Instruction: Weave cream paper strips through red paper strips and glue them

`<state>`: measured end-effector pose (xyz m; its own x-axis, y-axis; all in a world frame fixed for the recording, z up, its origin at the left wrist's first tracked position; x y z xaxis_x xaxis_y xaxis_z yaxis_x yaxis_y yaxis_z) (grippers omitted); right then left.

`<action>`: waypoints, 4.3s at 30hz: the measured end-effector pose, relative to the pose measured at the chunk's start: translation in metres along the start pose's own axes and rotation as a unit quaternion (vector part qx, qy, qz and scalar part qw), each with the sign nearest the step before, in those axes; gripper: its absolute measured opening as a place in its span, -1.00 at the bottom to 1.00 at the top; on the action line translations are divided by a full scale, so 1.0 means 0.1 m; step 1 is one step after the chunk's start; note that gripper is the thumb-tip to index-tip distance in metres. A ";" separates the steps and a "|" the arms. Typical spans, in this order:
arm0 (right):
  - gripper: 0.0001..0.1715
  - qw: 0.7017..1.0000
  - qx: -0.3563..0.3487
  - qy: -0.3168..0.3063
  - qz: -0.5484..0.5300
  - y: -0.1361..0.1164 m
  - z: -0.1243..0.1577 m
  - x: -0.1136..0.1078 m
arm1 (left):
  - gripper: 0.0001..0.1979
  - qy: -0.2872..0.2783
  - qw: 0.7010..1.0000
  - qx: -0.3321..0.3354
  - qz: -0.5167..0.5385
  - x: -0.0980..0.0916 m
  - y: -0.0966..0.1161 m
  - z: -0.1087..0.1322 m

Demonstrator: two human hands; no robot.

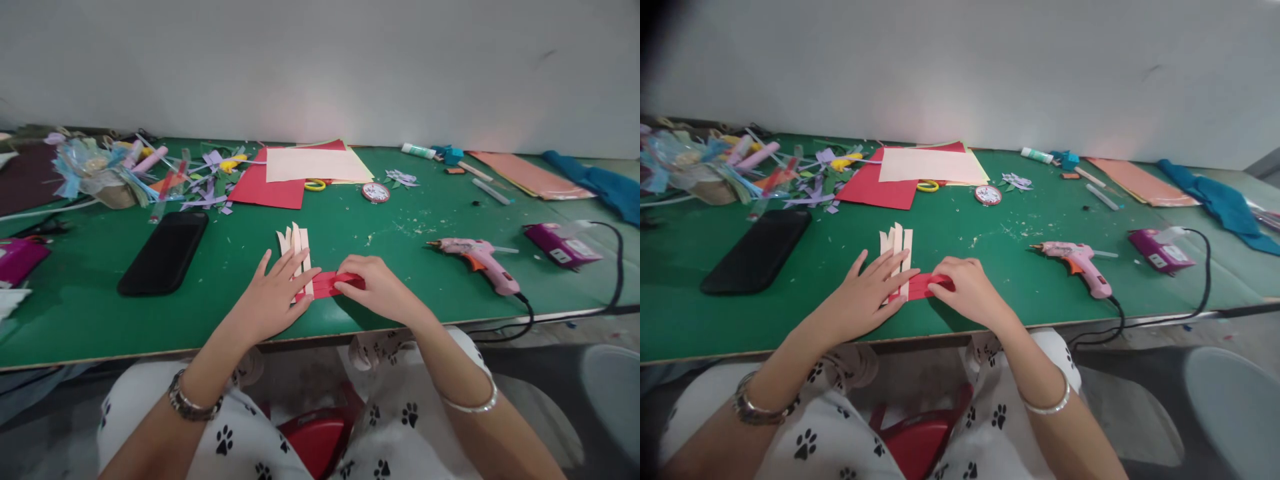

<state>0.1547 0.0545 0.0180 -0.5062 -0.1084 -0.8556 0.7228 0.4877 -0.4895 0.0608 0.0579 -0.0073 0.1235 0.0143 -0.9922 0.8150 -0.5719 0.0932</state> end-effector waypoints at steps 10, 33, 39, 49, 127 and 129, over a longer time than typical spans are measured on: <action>-0.73 0.987 0.072 0.097 0.102 0.07 0.08 -0.01 | -0.54 0.002 0.999 -0.033 -0.010 -0.01 -0.05 0.00; -0.90 0.998 -0.058 0.031 0.010 0.09 -0.01 -0.02 | -0.60 -0.036 0.995 0.058 0.067 -0.15 0.11 -0.14; -0.89 0.996 -0.047 0.025 0.066 0.10 0.02 -0.03 | -0.67 -0.029 0.997 0.042 0.065 -0.16 0.13 -0.12; -0.89 0.993 -0.024 0.012 0.114 0.07 0.04 -0.02 | -0.71 -0.035 0.997 0.028 0.066 -0.24 0.18 -0.11; -0.87 0.993 -0.047 0.046 0.103 0.14 0.06 0.01 | -0.81 0.142 0.976 0.160 0.042 -0.33 0.28 0.12; -0.86 0.993 -0.044 0.045 0.101 0.14 0.06 0.01 | -0.83 0.135 0.974 0.176 0.036 -0.31 0.31 0.13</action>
<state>0.1667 0.0563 0.0090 -0.3974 0.0749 -0.9146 0.7719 0.5662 -0.2891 0.0749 0.0285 0.0253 0.3569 0.1521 -0.9217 0.5595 -0.8249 0.0805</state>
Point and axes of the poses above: each hand's wrist, its own z-axis away from the middle knuckle, its own x-axis out of the palm, y = z × x, the point moved 10 cm from there along -z, towards the middle knuckle, and after that the axes turned 10 degrees about -x, right-handed, at the moved point
